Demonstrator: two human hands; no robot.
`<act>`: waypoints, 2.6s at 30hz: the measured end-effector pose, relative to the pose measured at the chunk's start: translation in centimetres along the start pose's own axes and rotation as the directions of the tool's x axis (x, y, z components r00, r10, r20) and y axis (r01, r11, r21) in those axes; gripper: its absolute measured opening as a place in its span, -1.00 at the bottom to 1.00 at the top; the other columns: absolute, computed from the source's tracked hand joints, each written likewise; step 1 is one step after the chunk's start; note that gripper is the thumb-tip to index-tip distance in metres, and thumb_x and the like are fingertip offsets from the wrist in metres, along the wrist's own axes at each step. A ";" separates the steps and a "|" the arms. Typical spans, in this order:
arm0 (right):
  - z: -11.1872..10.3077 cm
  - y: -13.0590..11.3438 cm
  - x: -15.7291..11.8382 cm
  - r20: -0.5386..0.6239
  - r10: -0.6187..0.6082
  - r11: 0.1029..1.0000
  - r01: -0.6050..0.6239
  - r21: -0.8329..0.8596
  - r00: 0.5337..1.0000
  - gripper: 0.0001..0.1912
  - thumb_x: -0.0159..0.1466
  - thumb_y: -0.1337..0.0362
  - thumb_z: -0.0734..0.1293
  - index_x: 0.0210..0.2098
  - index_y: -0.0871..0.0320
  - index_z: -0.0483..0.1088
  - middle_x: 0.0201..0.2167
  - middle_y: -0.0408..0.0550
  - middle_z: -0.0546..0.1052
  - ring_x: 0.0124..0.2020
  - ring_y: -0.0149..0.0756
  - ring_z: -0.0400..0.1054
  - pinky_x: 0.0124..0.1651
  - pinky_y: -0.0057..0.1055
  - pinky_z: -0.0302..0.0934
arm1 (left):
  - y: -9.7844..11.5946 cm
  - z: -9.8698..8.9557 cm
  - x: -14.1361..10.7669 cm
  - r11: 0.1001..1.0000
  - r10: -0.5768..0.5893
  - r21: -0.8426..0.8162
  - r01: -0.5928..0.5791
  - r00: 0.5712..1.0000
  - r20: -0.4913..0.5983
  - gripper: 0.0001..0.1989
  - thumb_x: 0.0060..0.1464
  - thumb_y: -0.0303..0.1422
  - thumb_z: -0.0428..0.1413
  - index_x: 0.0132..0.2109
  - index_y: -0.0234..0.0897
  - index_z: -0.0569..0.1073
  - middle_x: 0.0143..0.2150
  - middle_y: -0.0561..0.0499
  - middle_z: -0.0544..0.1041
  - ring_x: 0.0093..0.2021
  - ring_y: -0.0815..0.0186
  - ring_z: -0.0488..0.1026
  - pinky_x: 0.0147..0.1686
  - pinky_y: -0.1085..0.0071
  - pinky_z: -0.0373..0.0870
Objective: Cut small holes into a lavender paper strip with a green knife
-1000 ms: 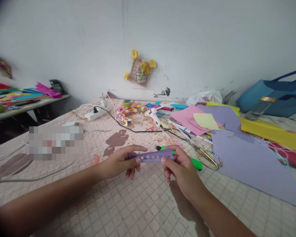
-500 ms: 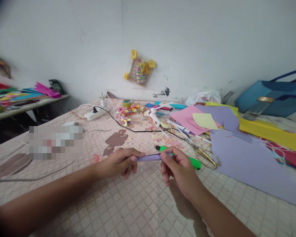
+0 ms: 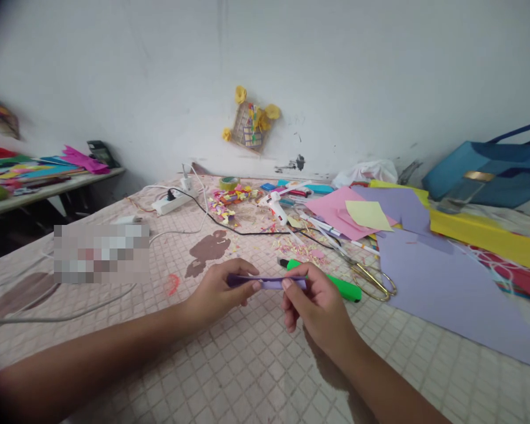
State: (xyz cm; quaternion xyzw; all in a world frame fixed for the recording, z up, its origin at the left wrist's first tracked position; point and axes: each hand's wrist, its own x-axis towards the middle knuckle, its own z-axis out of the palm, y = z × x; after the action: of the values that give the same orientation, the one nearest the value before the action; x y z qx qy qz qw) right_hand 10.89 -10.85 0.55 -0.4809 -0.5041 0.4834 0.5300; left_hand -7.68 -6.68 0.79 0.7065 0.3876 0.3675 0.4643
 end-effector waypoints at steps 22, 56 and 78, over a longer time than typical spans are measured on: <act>-0.1 -0.2 -0.5 0.484 -0.744 -0.106 0.634 -0.766 0.460 -0.82 0.21 0.47 0.33 -0.19 0.16 0.38 0.07 0.14 0.25 0.15 0.03 0.14 0.18 0.24 -0.02 | 0.5 0.2 0.0 0.942 -0.148 -0.288 0.171 0.984 0.100 -0.66 -0.13 -0.21 0.27 -0.29 -0.38 0.43 -0.56 0.12 0.42 -0.64 0.50 0.38 -0.65 0.60 0.29; -1.4 -0.3 0.2 0.495 -0.751 -0.045 0.715 -0.698 0.437 -0.67 0.18 0.55 0.32 -0.09 0.19 0.30 0.09 0.16 0.22 0.13 0.05 0.14 0.10 0.18 0.12 | 0.4 -1.4 -0.5 0.971 0.145 -0.223 -0.081 0.947 0.285 -0.67 0.09 -0.28 0.14 -0.03 -0.30 0.29 -0.29 -0.01 0.44 -0.37 0.39 0.46 -0.34 0.39 0.45; -1.2 -0.2 -0.6 0.496 -0.727 0.087 0.781 -0.619 0.474 -0.67 0.21 0.57 0.32 -0.03 0.30 0.34 -0.09 0.10 0.33 -0.04 -0.16 0.23 -0.04 -0.14 0.25 | 0.4 -1.2 -0.7 0.583 0.676 0.462 -0.668 0.715 0.181 -0.90 0.16 -0.53 -0.01 -0.17 -0.35 0.35 -0.26 -0.08 0.48 -0.25 0.34 0.43 -0.26 0.38 0.45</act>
State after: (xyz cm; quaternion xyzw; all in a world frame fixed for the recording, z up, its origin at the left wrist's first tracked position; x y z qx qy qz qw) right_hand 12.09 -11.46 0.72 -0.3154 -0.8467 -0.1231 0.4105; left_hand -9.01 -6.98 1.43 0.8914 0.1758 0.4079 0.0900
